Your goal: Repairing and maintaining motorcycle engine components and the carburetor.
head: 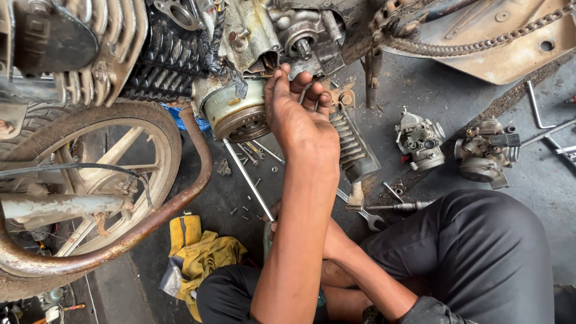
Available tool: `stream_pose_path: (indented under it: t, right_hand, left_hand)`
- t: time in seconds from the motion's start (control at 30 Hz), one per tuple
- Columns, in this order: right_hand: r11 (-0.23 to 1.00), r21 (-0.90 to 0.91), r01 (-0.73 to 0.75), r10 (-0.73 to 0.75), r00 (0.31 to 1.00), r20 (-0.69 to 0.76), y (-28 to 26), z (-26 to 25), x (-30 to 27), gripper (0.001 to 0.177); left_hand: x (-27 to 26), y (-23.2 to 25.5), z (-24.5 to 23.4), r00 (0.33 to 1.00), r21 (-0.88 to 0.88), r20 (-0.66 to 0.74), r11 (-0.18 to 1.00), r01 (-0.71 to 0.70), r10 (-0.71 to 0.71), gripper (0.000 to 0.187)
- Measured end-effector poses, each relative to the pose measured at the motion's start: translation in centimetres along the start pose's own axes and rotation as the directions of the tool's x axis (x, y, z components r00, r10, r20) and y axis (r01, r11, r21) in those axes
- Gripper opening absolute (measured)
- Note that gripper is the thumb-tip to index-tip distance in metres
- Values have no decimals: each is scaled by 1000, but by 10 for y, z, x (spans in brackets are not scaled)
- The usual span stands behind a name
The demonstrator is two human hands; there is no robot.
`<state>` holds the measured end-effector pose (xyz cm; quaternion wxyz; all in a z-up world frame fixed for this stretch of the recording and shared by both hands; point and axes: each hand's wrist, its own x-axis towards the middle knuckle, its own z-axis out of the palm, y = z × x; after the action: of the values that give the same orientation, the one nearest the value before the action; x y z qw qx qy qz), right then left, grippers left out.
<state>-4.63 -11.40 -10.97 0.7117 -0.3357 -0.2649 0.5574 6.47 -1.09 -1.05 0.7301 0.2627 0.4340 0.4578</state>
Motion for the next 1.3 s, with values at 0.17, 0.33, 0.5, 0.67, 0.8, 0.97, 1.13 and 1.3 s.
stream_pose_path:
  t: [0.17, 0.33, 0.5, 0.67, 0.8, 0.97, 1.13, 1.3]
  right_hand:
    - [1000, -8, -6, 6, 1000, 9, 6, -4, -4, 27]
    - [1000, -28, 10, -10, 1000, -6, 1, -3, -4, 26]
    - [997, 40, -71, 72, 997, -8, 1, -1, 0, 26]
    - [1000, 8, -11, 11, 1000, -12, 1, 1, 0, 25]
    - [993, 62, -105, 107, 993, -39, -4, 2, -2, 25]
    - [993, 58, -105, 103, 994, 35, 3, -1, 1, 26]
    - [994, -40, -103, 103, 995, -14, 6, -3, 1, 25]
    - [998, 0, 66, -66, 998, 2, 7, -8, -7, 28]
  left_hand:
    - [0, 0, -1, 999, 1, 31, 1000, 5, -5, 14]
    - [9, -8, -1, 996, -104, 86, 994, -14, 24, 14]
    - [5, -7, 3, 986, -144, 13, 976, -161, 165, 16]
    - [0, 3, 15, 986, -36, -138, 994, -103, 97, 14]
    - [-5, 4, 22, 973, 90, -216, 994, -69, 87, 18]
    - [2, 0, 26, 977, -33, -209, 998, -53, 45, 16]
    - [8, 1, 28, 986, -150, -165, 988, -32, 7, 14]
    - [8, 12, 27, 986, -59, -129, 992, -111, 103, 20]
